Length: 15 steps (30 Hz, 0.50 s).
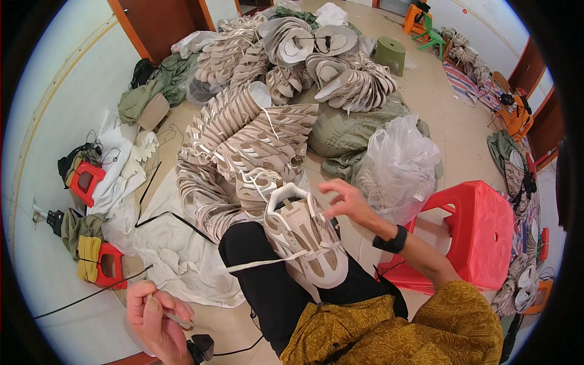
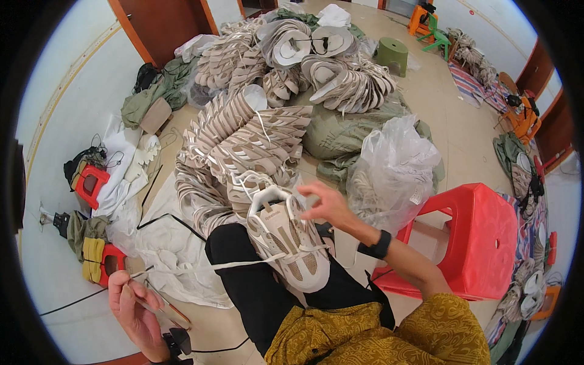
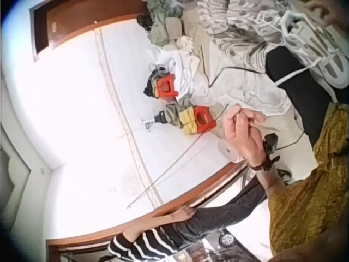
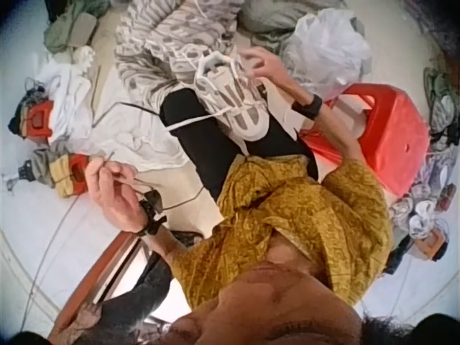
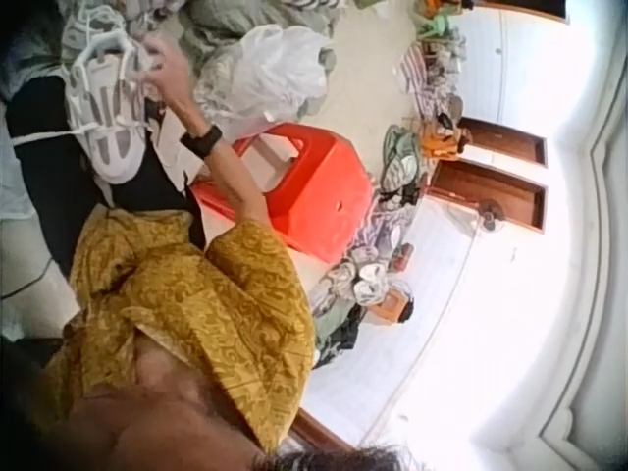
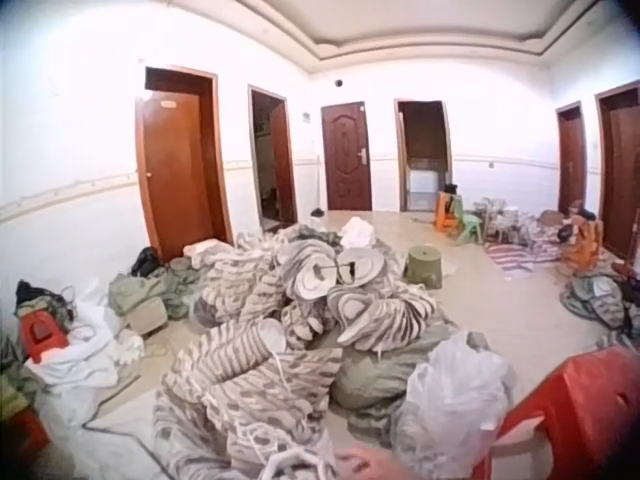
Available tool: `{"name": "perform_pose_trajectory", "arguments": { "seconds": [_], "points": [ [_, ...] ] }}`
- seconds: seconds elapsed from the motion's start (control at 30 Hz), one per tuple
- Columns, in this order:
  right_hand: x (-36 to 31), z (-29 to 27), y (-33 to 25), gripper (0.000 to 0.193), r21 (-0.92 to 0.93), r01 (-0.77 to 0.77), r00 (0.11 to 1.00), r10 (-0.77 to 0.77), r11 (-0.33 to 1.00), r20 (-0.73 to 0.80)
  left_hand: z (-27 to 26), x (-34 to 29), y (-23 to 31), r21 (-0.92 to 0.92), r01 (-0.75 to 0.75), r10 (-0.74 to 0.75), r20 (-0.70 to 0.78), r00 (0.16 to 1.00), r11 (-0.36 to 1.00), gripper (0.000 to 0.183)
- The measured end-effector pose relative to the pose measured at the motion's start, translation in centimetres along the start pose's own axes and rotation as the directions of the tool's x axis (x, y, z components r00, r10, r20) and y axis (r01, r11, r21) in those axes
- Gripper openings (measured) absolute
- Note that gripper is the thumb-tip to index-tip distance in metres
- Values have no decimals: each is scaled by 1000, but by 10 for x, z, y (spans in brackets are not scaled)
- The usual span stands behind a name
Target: Insert and pull laces through the eyelets of a shoe.
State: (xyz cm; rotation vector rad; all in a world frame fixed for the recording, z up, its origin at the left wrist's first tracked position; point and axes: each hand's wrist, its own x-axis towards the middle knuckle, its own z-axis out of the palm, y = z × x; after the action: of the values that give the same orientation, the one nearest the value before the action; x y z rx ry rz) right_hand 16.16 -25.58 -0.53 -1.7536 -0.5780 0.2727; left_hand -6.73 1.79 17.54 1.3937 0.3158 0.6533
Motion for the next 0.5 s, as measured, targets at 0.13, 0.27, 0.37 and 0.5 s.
{"name": "perform_pose_trajectory", "arguments": {
  "seconds": [0.13, 0.27, 0.37, 0.5],
  "points": [
    [-45, -41, 34, 67, -108, -309, 890, 327, 945, 318, -17, 17, -2, 209, -16, 2, 65, 998, 978, 22],
    [-79, -16, 52, 70, -244, -241, 824, 331, 939, 460, 6, 25, -12, 490, -13, 36, -39, 999, 872, 24],
    [-82, -5, 40, 63, -305, -219, 824, 343, 927, 451, 8, 28, -17, 521, -111, 106, 40, 994, 846, 24],
    [-71, -5, 40, 44, -331, -299, 790, 427, 895, 441, 4, 26, -20, 579, -119, 85, 86, 993, 806, 24]
  ]
}}
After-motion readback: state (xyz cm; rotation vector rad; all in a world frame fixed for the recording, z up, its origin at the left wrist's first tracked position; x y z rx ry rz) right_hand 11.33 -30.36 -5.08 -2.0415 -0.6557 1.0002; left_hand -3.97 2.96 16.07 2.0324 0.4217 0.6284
